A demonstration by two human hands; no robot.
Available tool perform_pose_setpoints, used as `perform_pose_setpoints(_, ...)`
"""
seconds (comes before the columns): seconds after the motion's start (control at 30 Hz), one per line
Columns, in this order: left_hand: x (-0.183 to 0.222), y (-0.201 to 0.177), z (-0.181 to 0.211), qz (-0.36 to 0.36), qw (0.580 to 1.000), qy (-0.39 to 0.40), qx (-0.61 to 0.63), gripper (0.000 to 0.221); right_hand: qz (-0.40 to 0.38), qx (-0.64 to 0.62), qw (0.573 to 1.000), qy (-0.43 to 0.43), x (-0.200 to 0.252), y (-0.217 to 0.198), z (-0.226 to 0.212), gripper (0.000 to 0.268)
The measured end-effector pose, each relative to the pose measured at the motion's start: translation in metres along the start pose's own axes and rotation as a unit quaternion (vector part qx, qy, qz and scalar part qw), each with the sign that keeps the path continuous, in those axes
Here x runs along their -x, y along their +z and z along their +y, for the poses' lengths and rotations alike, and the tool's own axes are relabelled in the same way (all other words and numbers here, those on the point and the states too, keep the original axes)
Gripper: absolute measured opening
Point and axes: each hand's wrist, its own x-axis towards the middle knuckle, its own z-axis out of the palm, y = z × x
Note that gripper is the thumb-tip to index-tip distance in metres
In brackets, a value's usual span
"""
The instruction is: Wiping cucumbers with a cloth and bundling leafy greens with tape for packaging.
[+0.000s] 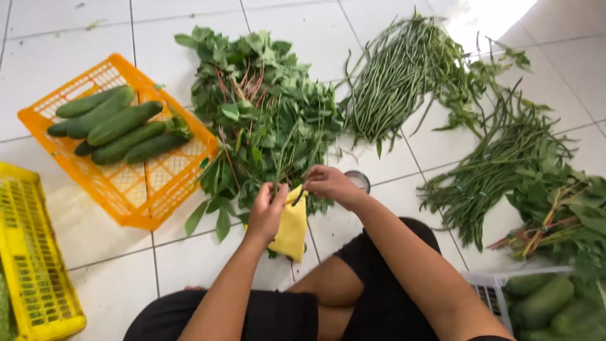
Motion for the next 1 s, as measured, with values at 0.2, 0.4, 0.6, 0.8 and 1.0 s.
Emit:
perform_pose_setpoints(0.2, 0.022, -0.004, 0.020, 0.002, 0.994, -0.049, -0.101, 0.053, -0.090, 0.168, 0.978, -0.085, 0.042, 0.053, 0.020, 0.028)
perform_pose_setpoints(0.4, 0.050, -0.010, 0.034, -0.023, 0.981, -0.039, -0.187, 0.043, -0.074, 0.177, 0.980, -0.046, 0.068, 0.090, 0.024, 0.029)
perform_pose_setpoints(0.6, 0.058, -0.012, 0.025, -0.044, 0.974, -0.008, -0.220, 0.033, -0.052, 0.201, 0.978, -0.031, 0.074, 0.087, 0.021, 0.027)
perform_pose_setpoints(0.8, 0.065, -0.015, 0.021, -0.010, 0.973, 0.049, -0.223, 0.031, -0.058, 0.193, 0.979, -0.042, 0.085, 0.080, 0.017, 0.037)
perform_pose_setpoints(1.0, 0.082, -0.017, 0.061, -0.005, 0.982, 0.065, -0.178, 0.038, -0.020, 0.139, 0.987, -0.076, 0.067, 0.056, 0.023, 0.032)
